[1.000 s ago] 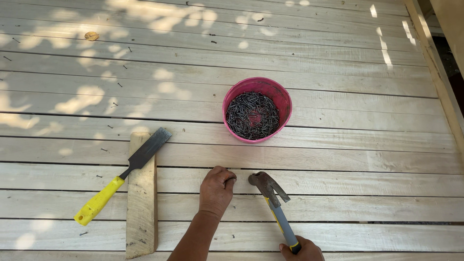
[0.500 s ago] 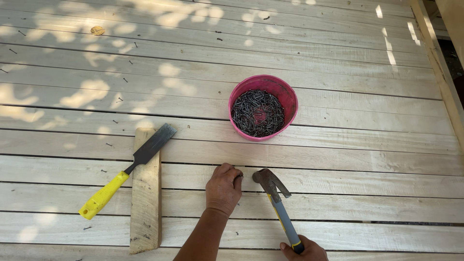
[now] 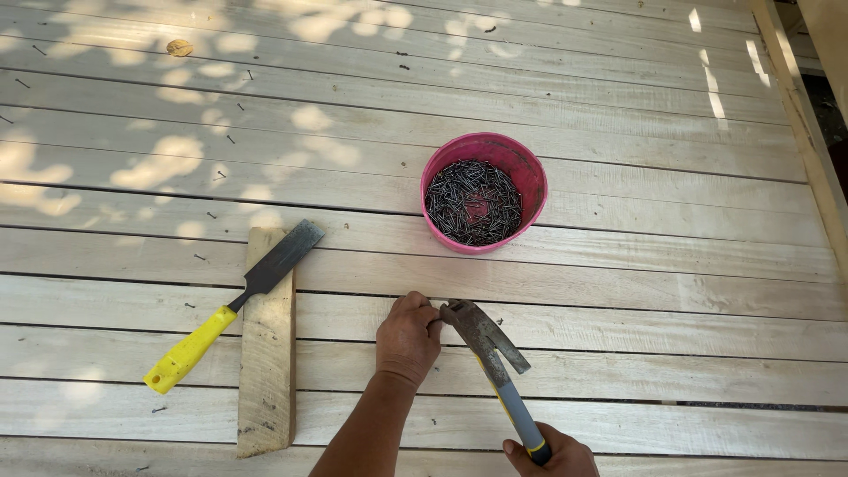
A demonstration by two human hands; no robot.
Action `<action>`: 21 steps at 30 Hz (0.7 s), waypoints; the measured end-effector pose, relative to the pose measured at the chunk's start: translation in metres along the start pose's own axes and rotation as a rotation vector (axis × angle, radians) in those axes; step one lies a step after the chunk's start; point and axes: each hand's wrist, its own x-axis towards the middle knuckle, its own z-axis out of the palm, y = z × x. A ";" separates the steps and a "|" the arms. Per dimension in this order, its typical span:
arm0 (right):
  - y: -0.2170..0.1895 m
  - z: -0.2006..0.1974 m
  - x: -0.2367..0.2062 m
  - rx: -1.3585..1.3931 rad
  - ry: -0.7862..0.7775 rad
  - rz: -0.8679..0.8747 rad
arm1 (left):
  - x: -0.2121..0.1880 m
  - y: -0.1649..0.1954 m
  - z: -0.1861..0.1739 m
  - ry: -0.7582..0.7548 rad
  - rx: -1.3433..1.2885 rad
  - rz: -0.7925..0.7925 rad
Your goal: The person hammers nails into the slats of a wooden pallet-style frame, taking nails one at a time from a pink bucket while steadying the wood with a foot. Near the end, the person uses a yellow-handled chisel to work along the slats.
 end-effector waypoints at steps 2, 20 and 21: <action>-0.005 -0.004 0.000 -0.075 -0.040 0.035 | 0.001 0.001 -0.001 -0.044 0.007 -0.031; -0.013 -0.034 -0.002 -0.118 -0.103 0.079 | 0.005 -0.012 -0.015 -0.049 -0.190 -0.111; -0.007 -0.034 -0.001 -0.079 -0.130 0.090 | 0.002 -0.010 -0.018 -0.088 -0.191 -0.156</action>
